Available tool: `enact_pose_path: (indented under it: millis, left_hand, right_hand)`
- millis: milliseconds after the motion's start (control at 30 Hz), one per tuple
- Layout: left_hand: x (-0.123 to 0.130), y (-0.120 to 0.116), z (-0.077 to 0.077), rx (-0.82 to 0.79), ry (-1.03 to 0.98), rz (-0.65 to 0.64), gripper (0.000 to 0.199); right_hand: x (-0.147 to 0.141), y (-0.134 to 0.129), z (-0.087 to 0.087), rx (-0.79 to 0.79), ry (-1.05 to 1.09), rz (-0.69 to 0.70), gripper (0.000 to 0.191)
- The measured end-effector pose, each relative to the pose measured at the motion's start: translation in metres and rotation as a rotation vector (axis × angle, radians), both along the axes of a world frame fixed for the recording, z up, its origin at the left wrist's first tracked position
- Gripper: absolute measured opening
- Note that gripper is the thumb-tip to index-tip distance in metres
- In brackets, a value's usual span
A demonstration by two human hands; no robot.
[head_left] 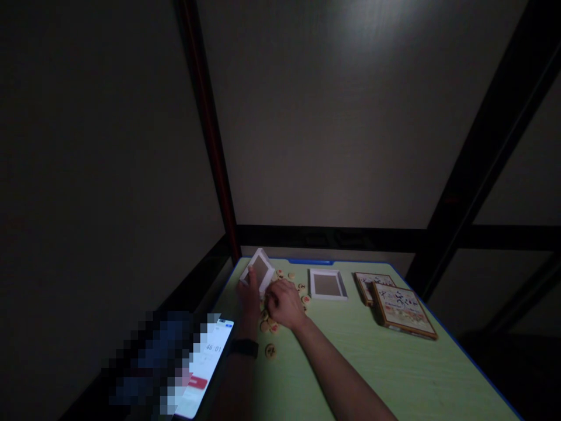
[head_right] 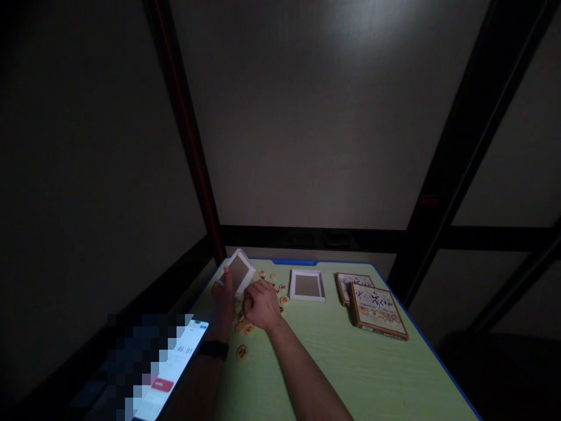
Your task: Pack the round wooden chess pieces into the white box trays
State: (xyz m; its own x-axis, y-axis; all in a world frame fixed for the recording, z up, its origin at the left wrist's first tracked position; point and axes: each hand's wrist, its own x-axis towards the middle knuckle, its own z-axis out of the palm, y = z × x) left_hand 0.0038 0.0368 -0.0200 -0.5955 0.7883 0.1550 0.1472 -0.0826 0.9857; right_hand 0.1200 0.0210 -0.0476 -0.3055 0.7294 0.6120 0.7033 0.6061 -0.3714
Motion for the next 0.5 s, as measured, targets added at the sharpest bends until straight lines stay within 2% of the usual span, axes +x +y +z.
enact_pose_path:
  millis: [167,333,500]
  left_hand:
    - [0.004,0.000,0.001,-0.013,0.032,-0.047,0.039]
    - [0.011,0.001,0.000,0.094,0.134,-0.110,0.028]
    - [0.003,0.000,0.004,0.024,0.106,0.088,0.038]
  right_hand:
    - [0.000,-0.001,-0.001,0.031,0.000,0.031,0.028]
    - [-0.001,0.000,-0.002,0.024,-0.018,0.028,0.016]
    - [-0.002,0.001,-0.002,0.003,0.030,-0.058,0.012]
